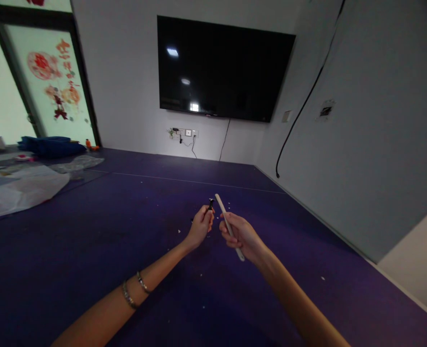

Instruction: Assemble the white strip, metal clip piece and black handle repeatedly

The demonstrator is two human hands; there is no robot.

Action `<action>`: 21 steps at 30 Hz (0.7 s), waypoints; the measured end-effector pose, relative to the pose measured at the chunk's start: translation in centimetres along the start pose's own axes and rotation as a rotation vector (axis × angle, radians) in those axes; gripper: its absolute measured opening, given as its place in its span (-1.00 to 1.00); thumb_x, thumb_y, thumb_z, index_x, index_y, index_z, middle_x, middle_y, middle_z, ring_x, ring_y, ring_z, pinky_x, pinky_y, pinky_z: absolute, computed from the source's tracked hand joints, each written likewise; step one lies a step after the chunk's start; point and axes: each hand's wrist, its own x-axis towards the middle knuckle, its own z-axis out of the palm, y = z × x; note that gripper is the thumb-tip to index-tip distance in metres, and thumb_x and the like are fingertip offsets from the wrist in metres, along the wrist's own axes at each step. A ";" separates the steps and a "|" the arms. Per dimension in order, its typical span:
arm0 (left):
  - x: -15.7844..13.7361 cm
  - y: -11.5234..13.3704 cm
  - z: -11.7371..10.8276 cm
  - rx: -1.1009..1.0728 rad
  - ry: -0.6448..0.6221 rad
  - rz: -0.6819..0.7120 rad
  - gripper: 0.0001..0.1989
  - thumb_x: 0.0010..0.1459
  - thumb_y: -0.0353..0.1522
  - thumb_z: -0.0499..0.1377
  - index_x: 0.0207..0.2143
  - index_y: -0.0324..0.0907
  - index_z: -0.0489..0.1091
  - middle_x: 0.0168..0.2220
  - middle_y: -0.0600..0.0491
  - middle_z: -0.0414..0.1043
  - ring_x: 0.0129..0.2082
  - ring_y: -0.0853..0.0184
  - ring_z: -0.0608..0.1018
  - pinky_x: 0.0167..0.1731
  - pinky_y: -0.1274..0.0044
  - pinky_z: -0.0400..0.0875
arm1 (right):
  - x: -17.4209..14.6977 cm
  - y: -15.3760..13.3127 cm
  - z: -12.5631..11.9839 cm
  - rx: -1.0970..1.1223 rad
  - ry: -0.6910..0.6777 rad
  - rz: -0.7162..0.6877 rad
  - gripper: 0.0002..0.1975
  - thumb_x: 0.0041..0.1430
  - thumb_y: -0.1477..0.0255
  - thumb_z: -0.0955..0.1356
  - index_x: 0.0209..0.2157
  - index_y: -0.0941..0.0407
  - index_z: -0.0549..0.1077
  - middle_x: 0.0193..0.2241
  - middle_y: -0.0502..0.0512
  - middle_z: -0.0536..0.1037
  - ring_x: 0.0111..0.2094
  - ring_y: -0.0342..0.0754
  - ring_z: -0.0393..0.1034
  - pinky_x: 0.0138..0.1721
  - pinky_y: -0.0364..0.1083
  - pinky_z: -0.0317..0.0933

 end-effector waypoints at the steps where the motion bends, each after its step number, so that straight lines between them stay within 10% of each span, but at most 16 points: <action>1: 0.0 0.1 0.1 -0.006 -0.002 0.003 -0.72 0.09 -0.13 0.01 -0.38 -0.19 0.17 -0.64 0.25 0.05 -0.73 0.57 0.13 -0.74 0.70 0.04 | 0.0 0.2 0.4 0.022 -0.010 -0.007 -0.79 0.04 0.29 0.29 -0.35 0.12 0.26 -0.67 -0.12 0.33 -0.81 -0.34 -0.09 -0.80 -0.30 -0.36; 21: -0.2 0.9 0.3 0.135 0.113 0.050 -0.82 0.06 -0.27 0.01 -0.50 -0.19 0.17 -0.59 0.20 0.10 -0.58 0.49 0.19 -0.57 0.63 0.11 | -0.2 2.7 3.9 0.252 0.008 -0.044 -0.80 0.06 0.30 0.30 -0.42 0.13 0.23 -0.75 -0.18 0.20 -0.80 -0.37 -0.23 -0.78 -0.31 -0.37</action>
